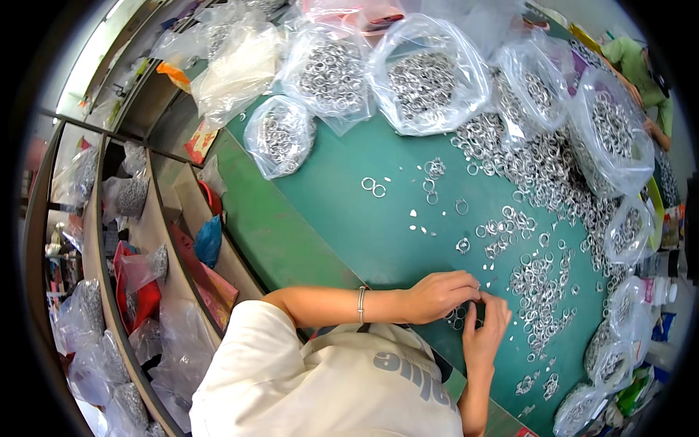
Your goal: The person sorts small metal rings on a table by hand, then walks to a storage shelf to move bags of rings before returning to the table to continue sorting.
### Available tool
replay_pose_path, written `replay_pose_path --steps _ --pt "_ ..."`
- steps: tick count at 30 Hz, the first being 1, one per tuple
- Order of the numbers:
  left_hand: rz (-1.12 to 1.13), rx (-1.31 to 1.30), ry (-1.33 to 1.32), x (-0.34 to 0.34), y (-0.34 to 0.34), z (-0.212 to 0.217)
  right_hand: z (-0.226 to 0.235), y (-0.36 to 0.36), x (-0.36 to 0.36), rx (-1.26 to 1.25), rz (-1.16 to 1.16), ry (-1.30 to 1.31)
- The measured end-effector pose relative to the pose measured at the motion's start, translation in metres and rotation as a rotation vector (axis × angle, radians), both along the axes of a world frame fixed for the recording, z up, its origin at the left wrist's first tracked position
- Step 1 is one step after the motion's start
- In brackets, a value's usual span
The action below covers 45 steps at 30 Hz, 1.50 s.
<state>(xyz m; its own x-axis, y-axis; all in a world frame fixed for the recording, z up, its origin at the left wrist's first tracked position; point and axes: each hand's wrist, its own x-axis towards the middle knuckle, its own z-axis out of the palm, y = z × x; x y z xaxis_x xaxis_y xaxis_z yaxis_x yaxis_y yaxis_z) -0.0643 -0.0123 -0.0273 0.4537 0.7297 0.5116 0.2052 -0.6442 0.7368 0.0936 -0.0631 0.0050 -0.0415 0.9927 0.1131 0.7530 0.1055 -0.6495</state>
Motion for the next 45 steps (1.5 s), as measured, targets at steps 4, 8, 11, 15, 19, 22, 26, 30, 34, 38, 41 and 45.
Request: replay_pose_path --steps 4,8,11,15,19,22,26,30,34,38,41,45 --pt "0.593 0.136 0.003 -0.065 0.025 0.032 0.003 -0.003 0.018 0.07 -0.016 -0.107" --pt "1.245 0.262 0.156 -0.208 0.072 0.047 0.004 -0.005 0.026 0.06 -0.016 -0.081" --pt "1.225 0.157 0.458 -0.275 0.083 0.034 0.008 -0.002 0.03 0.035 0.007 -0.085" --pt "1.219 0.279 0.534 -0.222 0.078 0.044 0.012 -0.005 0.053 0.027 -0.139 -0.194" --pt "0.581 0.027 0.27 -0.116 0.055 0.041 0.006 0.019 0.063 0.115 -0.232 -0.344" --pt "0.397 -0.064 0.455 -0.05 0.081 0.021 -0.003 0.057 0.051 0.079 -0.216 -0.467" --pt "0.58 0.158 0.712 -0.011 0.117 0.0 -0.028 0.062 0.058 0.073 -0.091 -0.405" --pt "0.216 0.095 0.756 -0.021 0.084 -0.012 -0.021 0.035 0.072 0.064 0.098 -0.247" --pt "0.401 -0.05 0.521 -0.035 0.079 0.009 -0.003 0.032 0.071 0.078 -0.014 -0.084" --pt "0.46 -0.072 0.625 -0.048 0.109 0.004 -0.005 0.082 0.031 0.198 0.064 -0.082" --pt "0.321 -0.145 0.558 -0.046 0.129 -0.012 -0.012 0.13 -0.019 0.3 0.125 -0.128" --pt "0.429 -0.042 0.438 -0.049 0.124 -0.001 -0.04 0.147 -0.035 0.287 0.289 -0.253"
